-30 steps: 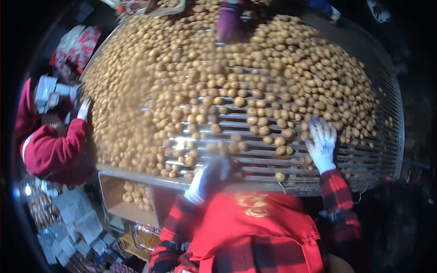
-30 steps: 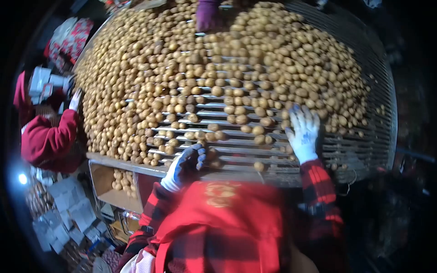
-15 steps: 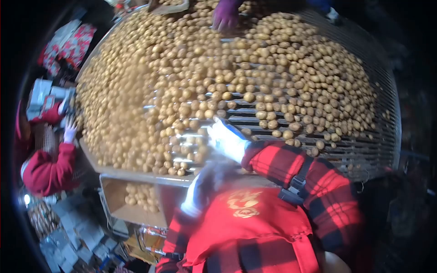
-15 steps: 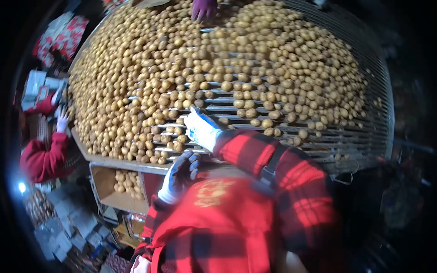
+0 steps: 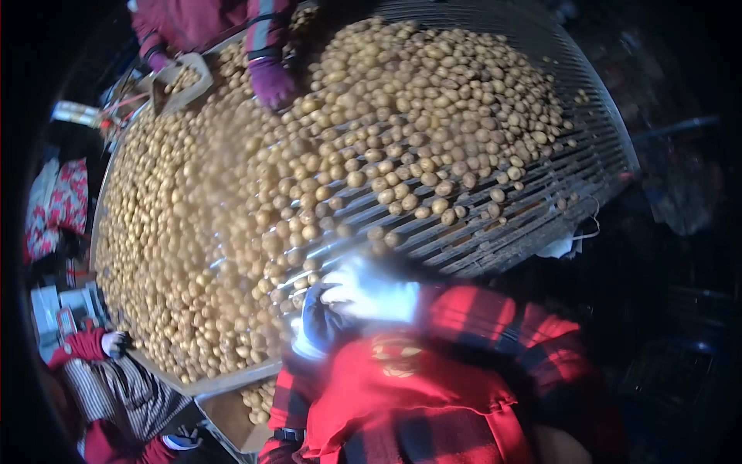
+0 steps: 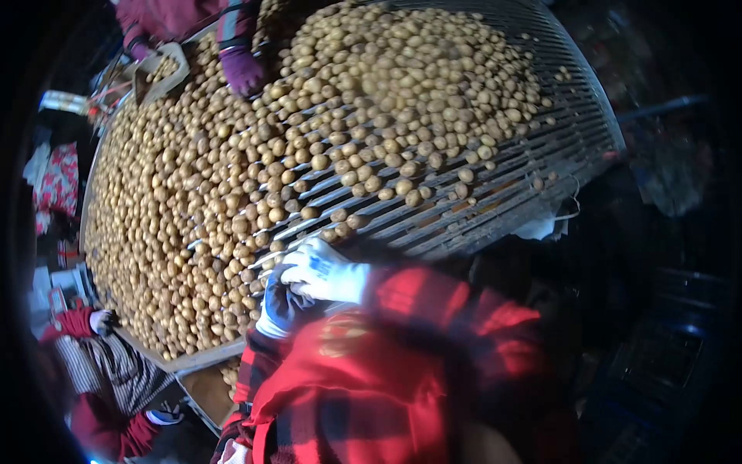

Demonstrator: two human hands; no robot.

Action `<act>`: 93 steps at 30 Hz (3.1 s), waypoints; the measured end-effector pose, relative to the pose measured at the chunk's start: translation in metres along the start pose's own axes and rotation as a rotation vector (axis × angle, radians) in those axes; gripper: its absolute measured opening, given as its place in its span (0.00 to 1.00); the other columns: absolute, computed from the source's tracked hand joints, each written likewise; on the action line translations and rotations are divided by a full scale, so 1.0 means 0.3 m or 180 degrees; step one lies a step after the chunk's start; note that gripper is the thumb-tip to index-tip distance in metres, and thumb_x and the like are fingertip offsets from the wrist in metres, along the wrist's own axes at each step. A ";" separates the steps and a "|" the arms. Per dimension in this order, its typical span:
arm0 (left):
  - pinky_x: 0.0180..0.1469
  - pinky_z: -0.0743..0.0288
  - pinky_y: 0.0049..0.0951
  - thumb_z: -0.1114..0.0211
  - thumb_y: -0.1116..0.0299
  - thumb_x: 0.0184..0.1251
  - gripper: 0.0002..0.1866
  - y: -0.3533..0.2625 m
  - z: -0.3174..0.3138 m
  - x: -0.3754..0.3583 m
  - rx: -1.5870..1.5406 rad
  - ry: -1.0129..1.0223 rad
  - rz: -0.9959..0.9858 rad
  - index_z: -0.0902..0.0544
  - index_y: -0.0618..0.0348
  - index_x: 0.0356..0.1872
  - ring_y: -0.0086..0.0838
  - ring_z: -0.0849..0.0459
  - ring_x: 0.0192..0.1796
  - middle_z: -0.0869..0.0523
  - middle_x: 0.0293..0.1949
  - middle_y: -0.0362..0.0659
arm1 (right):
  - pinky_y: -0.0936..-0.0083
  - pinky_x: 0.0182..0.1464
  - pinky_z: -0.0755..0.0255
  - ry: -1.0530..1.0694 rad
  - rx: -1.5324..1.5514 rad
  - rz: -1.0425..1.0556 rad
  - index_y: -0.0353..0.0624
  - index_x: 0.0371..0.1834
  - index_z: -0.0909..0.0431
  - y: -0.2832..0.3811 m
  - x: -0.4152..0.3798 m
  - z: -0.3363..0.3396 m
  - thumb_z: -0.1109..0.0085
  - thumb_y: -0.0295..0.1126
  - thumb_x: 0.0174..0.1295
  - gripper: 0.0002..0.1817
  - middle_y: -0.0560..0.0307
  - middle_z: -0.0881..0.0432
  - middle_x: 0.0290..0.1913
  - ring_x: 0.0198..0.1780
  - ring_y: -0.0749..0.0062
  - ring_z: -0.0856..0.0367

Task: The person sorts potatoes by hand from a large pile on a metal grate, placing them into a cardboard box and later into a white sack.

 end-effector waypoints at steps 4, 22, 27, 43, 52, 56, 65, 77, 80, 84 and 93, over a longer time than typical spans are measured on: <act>0.23 0.34 0.17 0.54 0.64 0.83 0.20 0.096 -0.085 -0.023 -0.2047 0.0590 0.1971 0.27 0.53 0.70 0.22 0.22 0.30 0.13 0.45 0.41 | 0.51 0.68 0.42 -0.0992 -0.1665 -0.1744 0.49 0.55 0.19 -0.362 -0.248 0.262 0.39 0.44 0.59 0.22 0.54 0.21 0.58 0.62 0.58 0.27; 0.40 0.32 0.12 0.35 0.58 0.70 0.35 0.288 -0.406 0.130 0.1746 0.2025 0.0589 0.34 0.67 0.72 0.17 0.23 0.42 0.20 0.53 0.42 | 0.58 0.49 0.26 0.1022 -0.2990 -0.4626 0.50 0.47 0.18 -0.733 -0.995 0.529 0.31 0.42 0.59 0.15 0.53 0.16 0.46 0.47 0.57 0.15; 0.44 0.21 0.28 0.29 0.80 0.60 0.36 0.431 -0.504 0.280 0.2430 0.1680 0.1489 0.30 0.62 0.71 0.30 0.17 0.45 0.17 0.56 0.47 | 0.62 0.51 0.23 -0.1107 -0.0465 -0.3075 0.46 0.42 0.16 -0.495 -0.841 0.544 0.31 0.31 0.57 0.10 0.52 0.16 0.43 0.47 0.55 0.17; 0.48 0.22 0.18 0.40 0.71 0.74 0.24 0.384 -0.431 0.337 0.2511 0.1161 0.0302 0.31 0.60 0.69 0.20 0.18 0.46 0.19 0.58 0.44 | 0.54 0.68 0.39 -0.0770 -0.2037 -0.1634 0.55 0.36 0.16 -0.506 -0.629 0.587 0.29 0.36 0.52 0.09 0.67 0.17 0.37 0.47 0.62 0.22; 0.22 0.31 0.12 0.45 0.71 0.75 0.19 0.258 -0.450 0.256 0.0121 0.0717 0.1360 0.28 0.61 0.64 0.23 0.20 0.40 0.18 0.50 0.45 | 0.53 0.74 0.41 0.0139 -0.1294 -0.1470 0.43 0.61 0.25 -0.453 -0.502 0.259 0.36 0.40 0.57 0.28 0.53 0.26 0.68 0.68 0.54 0.29; 0.22 0.29 0.12 0.47 0.69 0.79 0.15 0.185 -0.276 0.278 0.1384 0.0407 0.0801 0.28 0.60 0.62 0.24 0.20 0.38 0.21 0.48 0.43 | 0.59 0.64 0.33 -0.0169 -0.0896 -0.1563 0.50 0.54 0.20 -0.451 -0.531 0.266 0.30 0.31 0.50 0.24 0.57 0.22 0.57 0.58 0.60 0.24; 0.23 0.30 0.14 0.43 0.63 0.80 0.15 0.262 -0.240 0.296 0.0795 -0.0256 0.1039 0.24 0.54 0.61 0.22 0.21 0.34 0.22 0.33 0.36 | 0.61 0.50 0.31 0.1217 -0.2781 -0.1549 0.58 0.51 0.20 -0.596 -0.258 0.128 0.48 0.36 0.66 0.13 0.60 0.20 0.44 0.48 0.65 0.21; 0.15 0.39 0.12 0.45 0.52 0.79 0.19 0.290 -0.401 0.303 -0.0524 0.0848 0.1398 0.23 0.54 0.57 0.21 0.22 0.25 0.17 0.39 0.40 | 0.57 0.57 0.33 -0.0303 -0.2008 -0.1835 0.51 0.55 0.19 -0.543 -0.391 0.470 0.34 0.32 0.56 0.21 0.59 0.20 0.53 0.56 0.61 0.24; 0.18 0.37 0.15 0.45 0.55 0.80 0.16 0.301 -0.409 0.296 -0.0673 0.1117 0.1545 0.24 0.54 0.56 0.24 0.22 0.31 0.17 0.45 0.40 | 0.58 0.69 0.40 0.0698 -0.3541 -0.1476 0.57 0.50 0.17 -0.704 -0.393 0.366 0.47 0.33 0.65 0.13 0.63 0.17 0.48 0.52 0.64 0.22; 0.29 0.26 0.22 0.44 0.56 0.79 0.17 0.295 -0.328 0.332 -0.0759 0.0314 0.1135 0.25 0.55 0.58 0.26 0.18 0.41 0.16 0.47 0.37 | 0.56 0.73 0.44 0.1367 -0.3408 -0.1736 0.59 0.46 0.18 -0.763 -0.356 0.356 0.50 0.34 0.68 0.11 0.64 0.16 0.39 0.53 0.69 0.21; 0.42 0.15 0.35 0.43 0.56 0.78 0.15 0.296 -0.335 0.367 -0.0454 0.0486 0.0934 0.20 0.53 0.55 0.38 0.16 0.56 0.15 0.53 0.40 | 0.56 0.65 0.39 0.0343 -0.2431 -0.2033 0.58 0.47 0.19 -0.678 -0.325 0.363 0.41 0.37 0.62 0.10 0.63 0.18 0.38 0.50 0.64 0.22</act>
Point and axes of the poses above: each hand's wrist, its own x-axis towards the middle knuckle, its own z-axis out of the back of the hand, y = z × x, the point moved 10 cm from there along x, towards the middle knuckle
